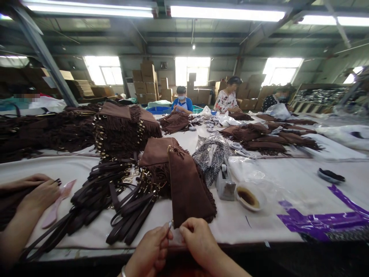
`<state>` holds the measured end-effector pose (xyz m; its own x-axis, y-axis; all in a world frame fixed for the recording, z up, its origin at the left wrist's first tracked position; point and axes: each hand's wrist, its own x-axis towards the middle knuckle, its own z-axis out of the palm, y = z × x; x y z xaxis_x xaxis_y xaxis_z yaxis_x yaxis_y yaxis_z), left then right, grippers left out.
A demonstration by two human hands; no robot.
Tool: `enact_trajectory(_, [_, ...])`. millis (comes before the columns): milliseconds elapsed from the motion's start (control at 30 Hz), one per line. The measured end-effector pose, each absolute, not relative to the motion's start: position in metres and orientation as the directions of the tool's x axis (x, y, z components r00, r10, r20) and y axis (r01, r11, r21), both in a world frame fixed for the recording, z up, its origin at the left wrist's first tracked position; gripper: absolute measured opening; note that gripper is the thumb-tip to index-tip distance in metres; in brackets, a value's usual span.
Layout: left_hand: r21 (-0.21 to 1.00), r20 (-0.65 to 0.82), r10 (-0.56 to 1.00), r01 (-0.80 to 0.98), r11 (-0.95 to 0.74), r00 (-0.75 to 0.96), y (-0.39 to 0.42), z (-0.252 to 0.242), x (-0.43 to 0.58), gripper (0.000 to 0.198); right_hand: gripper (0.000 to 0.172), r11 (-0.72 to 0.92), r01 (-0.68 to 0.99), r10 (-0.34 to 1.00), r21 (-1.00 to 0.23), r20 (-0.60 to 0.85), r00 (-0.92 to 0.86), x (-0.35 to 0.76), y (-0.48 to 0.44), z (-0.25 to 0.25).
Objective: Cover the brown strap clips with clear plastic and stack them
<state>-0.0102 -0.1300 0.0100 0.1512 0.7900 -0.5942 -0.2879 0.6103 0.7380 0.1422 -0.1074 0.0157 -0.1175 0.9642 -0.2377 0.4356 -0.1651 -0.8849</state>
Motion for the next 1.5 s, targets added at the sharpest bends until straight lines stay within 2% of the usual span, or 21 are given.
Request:
enact_trajectory(67, [0.851,-0.506,0.859,-0.119,0.511,0.073,-0.133,0.007,-0.008,0.048,0.026,-0.222,0.349,0.944,-0.910,-0.290,-0.157,0.139,-0.113,0.018])
enact_trajectory(133, [0.942,-0.326,0.945,0.098,0.322,0.029,-0.137,0.008,-0.006,0.043,0.033,-0.284,0.269,0.924,-0.920,-0.338,-0.179,0.133,-0.116,0.019])
enact_trajectory(200, [0.946,-0.164,0.985,0.291,0.142,0.055,-0.142,0.013,-0.005,0.036,0.034,-0.333,0.181,0.910,-0.925,-0.366,-0.194,0.127,-0.118,0.018])
enact_trajectory(300, [0.890,-0.130,0.976,0.455,0.038,0.173,-0.150,0.023,-0.009,0.024,0.027,-0.421,0.065,0.885,-0.905,-0.425,-0.188,0.124,-0.119,0.014])
enact_trajectory(367, [0.881,-0.155,0.945,0.474,0.000,0.287,-0.153,0.027,-0.013,0.023,0.025,-0.484,0.006,0.863,-0.875,-0.478,-0.163,0.127,-0.119,0.010])
enact_trajectory(433, [0.913,-0.177,0.917,0.409,0.017,0.358,-0.153,0.024,-0.018,0.023,0.027,-0.538,-0.050,0.836,-0.841,-0.525,-0.161,0.129,-0.121,0.006])
enact_trajectory(467, [0.932,-0.207,0.916,0.354,0.078,0.344,-0.152,0.020,-0.020,0.026,0.028,-0.559,-0.088,0.823,-0.824,-0.539,-0.179,0.131,-0.121,0.006])
enact_trajectory(567, [0.902,-0.428,0.890,0.140,0.408,0.158,-0.148,0.003,-0.023,0.037,0.033,-0.605,-0.238,0.794,-0.760,-0.553,-0.253,0.132,-0.123,0.007])
enact_trajectory(633, [0.827,-0.556,0.826,-0.042,0.561,0.088,-0.145,-0.005,-0.022,0.033,0.033,-0.638,-0.315,0.769,-0.703,-0.557,-0.315,0.132,-0.124,0.011])
enact_trajectory(733, [0.720,-0.611,0.771,-0.280,0.635,0.178,-0.142,-0.006,-0.019,0.024,0.026,-0.717,-0.377,0.697,-0.586,-0.583,-0.418,0.132,-0.123,0.015])
enact_trajectory(833, [0.581,-0.627,0.710,-0.415,0.700,0.319,-0.139,0.001,-0.015,0.023,0.017,-0.754,-0.440,0.656,-0.487,-0.575,-0.488,0.134,-0.122,0.014])
enact_trajectory(1000, [0.265,-0.646,0.609,-0.613,0.745,0.461,-0.134,0.010,-0.009,0.020,0.013,-0.778,-0.472,0.626,-0.413,-0.562,-0.540,0.135,-0.122,0.009])
enact_trajectory(1067, [0.229,-0.653,0.605,-0.642,0.731,0.456,-0.133,0.009,-0.007,0.016,0.014,-0.779,-0.478,0.625,-0.406,-0.563,-0.540,0.134,-0.122,0.010])
enact_trajectory(1133, [0.289,-0.659,0.642,-0.657,0.697,0.392,-0.134,0.005,-0.006,0.015,0.016,-0.778,-0.482,0.626,-0.404,-0.568,-0.534,0.133,-0.122,0.012])
enact_trajectory(1200, [0.423,-0.653,0.706,-0.640,0.641,0.275,-0.135,0.000,-0.005,0.017,0.018,-0.778,-0.472,0.625,-0.414,-0.586,-0.516,0.131,-0.123,0.014])
enact_trajectory(1333, [0.697,-0.580,0.809,-0.459,0.551,0.090,-0.138,-0.005,-0.005,0.022,0.034,-0.762,-0.398,0.642,-0.511,-0.675,-0.364,0.127,-0.122,0.019])
enact_trajectory(1400, [0.772,-0.554,0.832,-0.354,0.529,0.034,-0.139,-0.004,-0.005,0.022,0.038,-0.744,-0.333,0.667,-0.580,-0.677,-0.310,0.125,-0.120,0.020])
enact_trajectory(1500, [0.832,-0.522,0.853,-0.239,0.501,-0.028,-0.137,-0.003,-0.006,0.019,0.035,-0.730,-0.245,0.683,-0.638,-0.672,-0.286,0.124,-0.118,0.020])
